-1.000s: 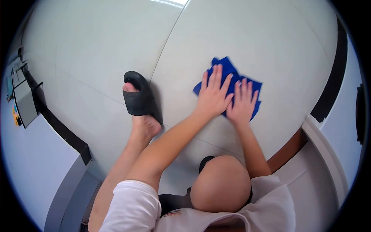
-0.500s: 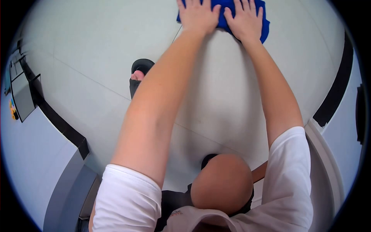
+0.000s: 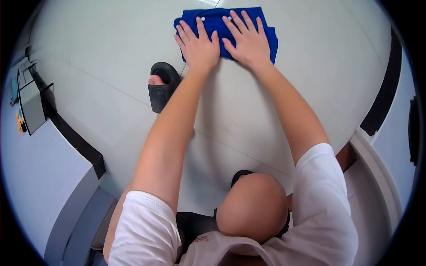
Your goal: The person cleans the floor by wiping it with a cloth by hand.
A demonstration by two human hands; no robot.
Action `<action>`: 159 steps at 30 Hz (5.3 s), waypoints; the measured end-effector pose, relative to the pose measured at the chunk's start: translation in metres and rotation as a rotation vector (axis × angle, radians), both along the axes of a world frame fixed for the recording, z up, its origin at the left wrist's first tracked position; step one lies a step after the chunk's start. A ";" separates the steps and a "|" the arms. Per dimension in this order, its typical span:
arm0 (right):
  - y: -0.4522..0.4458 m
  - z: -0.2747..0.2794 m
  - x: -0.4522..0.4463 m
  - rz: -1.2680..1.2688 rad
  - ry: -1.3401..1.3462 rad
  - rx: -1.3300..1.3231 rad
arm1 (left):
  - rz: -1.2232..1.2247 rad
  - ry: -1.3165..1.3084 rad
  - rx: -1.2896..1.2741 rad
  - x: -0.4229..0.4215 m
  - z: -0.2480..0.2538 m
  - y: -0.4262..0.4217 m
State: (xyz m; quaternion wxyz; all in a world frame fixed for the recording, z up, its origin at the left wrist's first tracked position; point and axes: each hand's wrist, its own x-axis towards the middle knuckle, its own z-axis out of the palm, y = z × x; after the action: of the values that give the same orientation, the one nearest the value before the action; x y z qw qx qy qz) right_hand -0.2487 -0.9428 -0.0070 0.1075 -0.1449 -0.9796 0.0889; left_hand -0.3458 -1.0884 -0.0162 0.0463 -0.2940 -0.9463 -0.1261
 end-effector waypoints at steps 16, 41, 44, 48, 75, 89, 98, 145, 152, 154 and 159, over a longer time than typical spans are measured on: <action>-0.095 0.029 0.189 0.309 -0.161 -0.292 | 0.033 -0.331 -0.166 0.221 0.036 -0.129; 0.029 0.009 0.128 -0.088 -0.040 -0.017 | -0.391 -0.120 -0.127 0.060 -0.001 0.040; 0.028 0.003 0.133 -0.158 -0.053 0.028 | -0.428 -0.083 -0.101 0.058 -0.008 0.048; 0.022 0.000 0.133 -0.224 -0.115 0.085 | -0.452 -0.108 -0.174 0.050 -0.011 0.048; -0.143 0.036 0.342 -0.281 -0.194 -0.252 | -0.751 -0.327 -0.248 0.244 0.047 -0.119; -0.054 0.023 0.355 -0.627 -0.090 -0.104 | -0.986 -0.160 -0.048 0.236 0.020 0.059; -0.045 0.018 0.370 -0.521 -0.175 -0.117 | -1.149 -0.084 -0.149 0.232 0.019 0.063; -0.180 -0.033 0.361 -0.927 -0.178 -0.115 | -1.122 -0.028 -0.156 0.232 -0.028 -0.090; -0.309 -0.012 0.401 -0.894 -0.115 -0.209 | -1.092 -0.134 -0.303 0.276 -0.003 -0.224; -0.357 -0.006 0.421 -0.866 -0.126 -0.275 | -1.128 -0.166 -0.376 0.290 -0.002 -0.270; -0.466 0.000 0.469 -0.782 -0.193 -0.386 | -1.280 -0.307 -0.540 0.323 0.010 -0.368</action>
State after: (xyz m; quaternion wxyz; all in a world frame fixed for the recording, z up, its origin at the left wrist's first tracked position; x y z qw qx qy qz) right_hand 0.2200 -1.4088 -0.0069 0.0119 -0.5296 -0.8220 0.2090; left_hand -0.0229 -1.4568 -0.0063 -0.2450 -0.7721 -0.5821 0.0702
